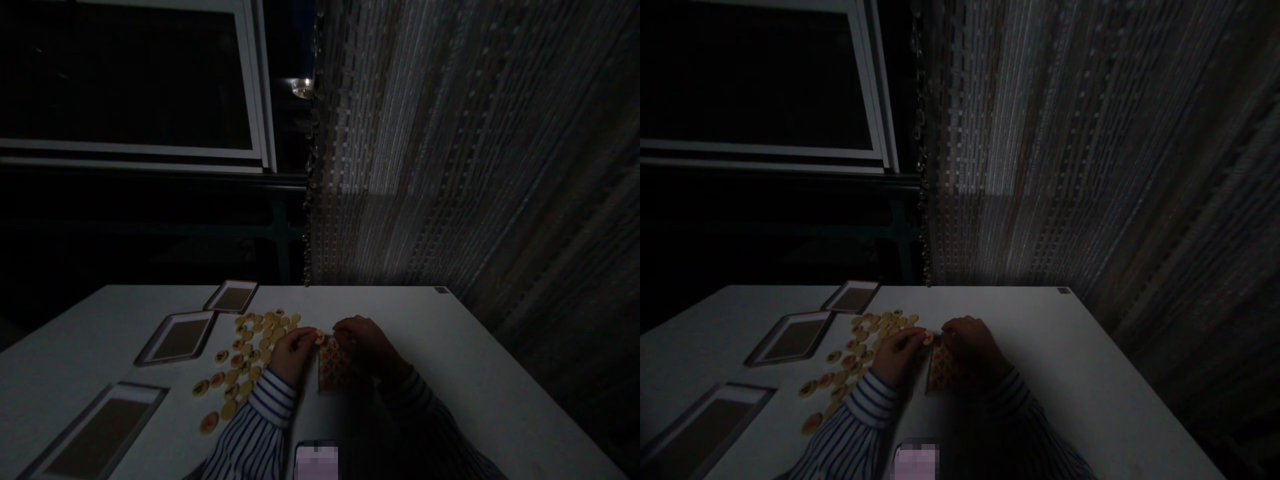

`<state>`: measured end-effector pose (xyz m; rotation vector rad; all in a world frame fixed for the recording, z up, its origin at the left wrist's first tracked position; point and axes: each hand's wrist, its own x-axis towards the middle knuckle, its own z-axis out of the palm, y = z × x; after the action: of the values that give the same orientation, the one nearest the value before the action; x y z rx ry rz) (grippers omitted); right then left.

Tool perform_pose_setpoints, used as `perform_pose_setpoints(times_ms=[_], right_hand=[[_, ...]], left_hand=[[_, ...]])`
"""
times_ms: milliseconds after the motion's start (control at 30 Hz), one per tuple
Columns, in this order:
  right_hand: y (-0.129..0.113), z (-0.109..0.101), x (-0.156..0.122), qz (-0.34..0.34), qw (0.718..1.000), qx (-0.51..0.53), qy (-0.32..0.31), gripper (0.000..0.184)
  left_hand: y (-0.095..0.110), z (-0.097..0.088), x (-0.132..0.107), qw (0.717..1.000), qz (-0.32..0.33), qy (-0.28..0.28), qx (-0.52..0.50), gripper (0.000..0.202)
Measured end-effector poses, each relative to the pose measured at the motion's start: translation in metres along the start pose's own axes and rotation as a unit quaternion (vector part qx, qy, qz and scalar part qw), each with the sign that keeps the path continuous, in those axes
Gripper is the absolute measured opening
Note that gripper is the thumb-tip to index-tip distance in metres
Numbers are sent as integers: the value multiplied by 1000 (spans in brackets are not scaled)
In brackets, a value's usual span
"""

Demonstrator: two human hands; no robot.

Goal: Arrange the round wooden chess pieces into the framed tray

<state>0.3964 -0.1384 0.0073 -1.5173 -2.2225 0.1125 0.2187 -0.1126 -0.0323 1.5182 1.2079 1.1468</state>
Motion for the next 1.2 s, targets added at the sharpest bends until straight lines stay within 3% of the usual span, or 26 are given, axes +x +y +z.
perform_pose_setpoints(times_ms=[133, 300, 533, 733, 967, 1200], right_hand=[[1, 6, 2, 12, 999, -20, -37, 21], [3, 16, 2, 4, 996, -47, -81, 24], [3, 20, -1, -82, 994, -26, -71, 25], [3, 23, 2, -62, 997, -12, -55, 26], [4, 23, 0, -114, 991, -31, -57, 21], [-1, 23, 0, -118, 993, -18, -15, 18]], left_hand=[[-8, 10, -7, 999, -4, 38, -31, 30], [-11, 14, -12, 998, -9, 41, -56, 28], [-8, 15, -15, 996, -31, 24, -78, 26], [-10, 20, -16, 992, -44, 38, -112, 24], [-4, 21, -18, 992, -50, 48, -105, 23], [-6, 19, -16, 989, -73, 43, -120, 25]])
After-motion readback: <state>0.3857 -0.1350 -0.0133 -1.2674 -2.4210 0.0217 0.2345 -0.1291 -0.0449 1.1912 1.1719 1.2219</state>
